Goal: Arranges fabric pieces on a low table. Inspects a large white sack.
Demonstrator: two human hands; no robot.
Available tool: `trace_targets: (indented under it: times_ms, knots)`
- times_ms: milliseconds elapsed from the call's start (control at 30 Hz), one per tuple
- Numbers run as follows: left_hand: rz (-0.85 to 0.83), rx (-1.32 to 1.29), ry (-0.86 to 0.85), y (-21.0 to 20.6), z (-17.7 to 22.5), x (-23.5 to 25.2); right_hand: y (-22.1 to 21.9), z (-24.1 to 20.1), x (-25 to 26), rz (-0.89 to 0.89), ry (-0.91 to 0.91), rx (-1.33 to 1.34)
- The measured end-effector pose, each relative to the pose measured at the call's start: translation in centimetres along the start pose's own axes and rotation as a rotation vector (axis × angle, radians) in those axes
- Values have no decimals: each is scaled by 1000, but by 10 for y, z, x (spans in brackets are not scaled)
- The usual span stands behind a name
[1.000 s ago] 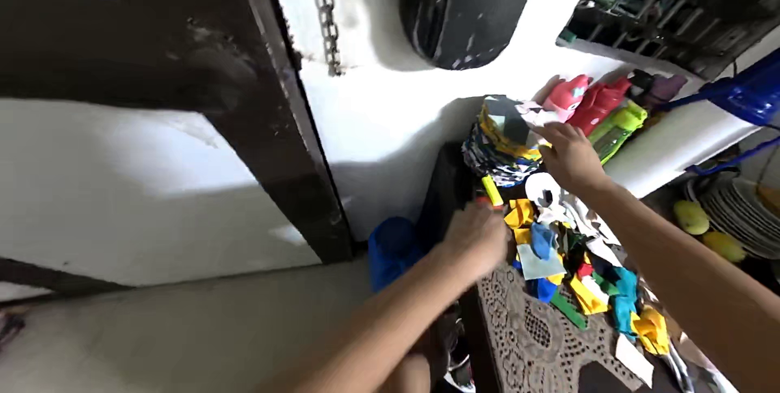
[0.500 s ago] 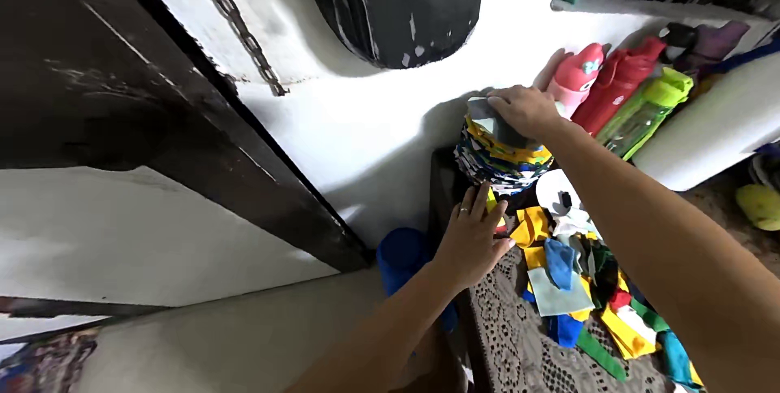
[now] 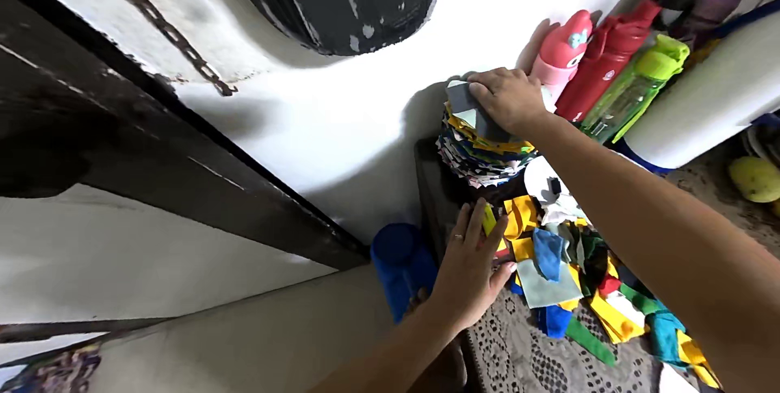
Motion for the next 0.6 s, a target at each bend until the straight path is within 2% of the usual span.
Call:
trace_targets:
  times_ms: [133, 233, 300, 367, 433, 533, 600]
  knots:
    - [19, -37, 22, 3, -1, 1, 23, -2, 3, -20, 27, -8]
    - [65, -20, -2, 3, 0, -1, 65, 1, -11, 77, 56, -27]
    - [109, 24, -41, 4, 2, -1, 98, 6, -39, 165, 70, -53]
    - [144, 95, -100, 4, 5, -3, 115, 14, -83, 275, 122, -102]
    - [155, 149, -164, 6, 9, -4, 103, 20, -146, 335, 163, -130]
    - [135, 189, -214, 6, 16, -5, 36, 16, -272, 269, 194, -22]
    - [153, 253, -255, 6, 23, -7, -2, -2, -349, 252, 230, 45]
Point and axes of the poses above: each hand's wrist, its own x-axis towards the middle knuckle, its own y-axis out of the back of the hand, z = x × y, the point moved 5 cm from there along x, towards the middle knuckle, and after that the axes turned 4 degrees about z, right-handed, at the moved point
